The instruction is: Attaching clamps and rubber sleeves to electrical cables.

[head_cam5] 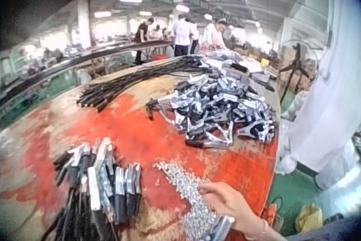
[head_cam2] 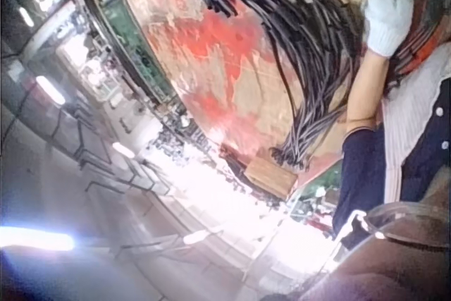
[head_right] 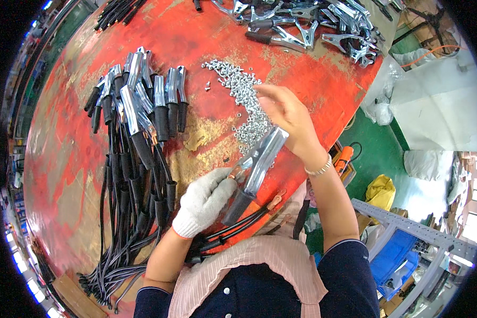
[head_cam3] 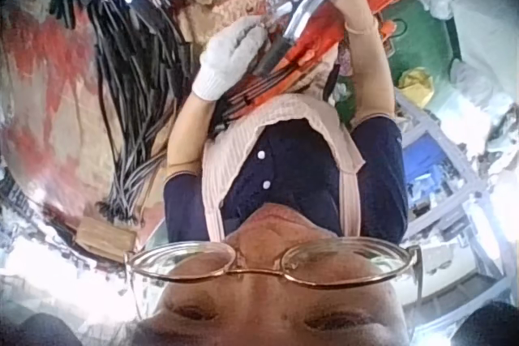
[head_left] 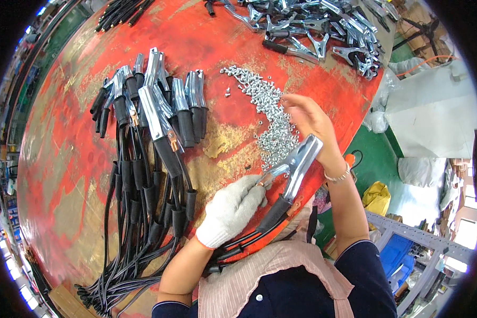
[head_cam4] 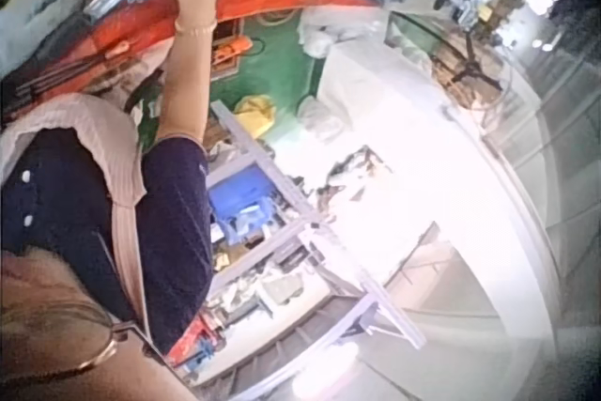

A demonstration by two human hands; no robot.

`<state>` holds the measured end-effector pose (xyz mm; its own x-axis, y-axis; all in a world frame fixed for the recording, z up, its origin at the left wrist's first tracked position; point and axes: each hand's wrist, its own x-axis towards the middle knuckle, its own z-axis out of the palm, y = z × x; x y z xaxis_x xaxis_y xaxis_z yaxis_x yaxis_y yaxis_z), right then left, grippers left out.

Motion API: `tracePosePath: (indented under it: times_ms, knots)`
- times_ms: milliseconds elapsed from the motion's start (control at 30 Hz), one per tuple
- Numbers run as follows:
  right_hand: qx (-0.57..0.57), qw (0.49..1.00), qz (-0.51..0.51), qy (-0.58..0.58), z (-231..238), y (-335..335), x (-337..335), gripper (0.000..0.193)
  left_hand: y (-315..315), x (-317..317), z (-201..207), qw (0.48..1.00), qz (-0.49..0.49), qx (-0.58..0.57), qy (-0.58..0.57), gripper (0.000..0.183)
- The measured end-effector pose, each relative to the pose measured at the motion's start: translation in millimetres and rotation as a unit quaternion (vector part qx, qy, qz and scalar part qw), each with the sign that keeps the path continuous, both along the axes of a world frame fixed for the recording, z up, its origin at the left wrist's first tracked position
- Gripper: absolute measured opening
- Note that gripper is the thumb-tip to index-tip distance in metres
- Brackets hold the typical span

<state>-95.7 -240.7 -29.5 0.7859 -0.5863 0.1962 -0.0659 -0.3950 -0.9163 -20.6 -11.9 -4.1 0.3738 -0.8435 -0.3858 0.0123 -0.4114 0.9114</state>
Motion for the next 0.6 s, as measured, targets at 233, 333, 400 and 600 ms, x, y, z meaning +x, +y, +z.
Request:
tracePosePath:
  times_ms: [233, 333, 400, 600]
  knots:
    - [-0.46, 0.871, 0.137, 0.106, -6, -21, 42, 0.008, 1, 5, -8, 1.0, 0.01, -0.002, 0.017, 0.027]
    - [-0.518, 0.827, 0.162, 0.146, -3, -20, 49, 0.008, 1, 6, -3, 0.999, 0.009, 0.018, 0.039, 0.027]
    - [-0.546, 0.808, 0.167, 0.147, -5, -19, 55, 0.01, 1, 6, -3, 0.999, 0.007, 0.026, 0.047, 0.027]
    - [-0.357, 0.911, 0.136, 0.156, 22, -8, 52, 0.017, 4, 5, 1, 0.999, 0.019, 0.005, 0.04, 0.028]
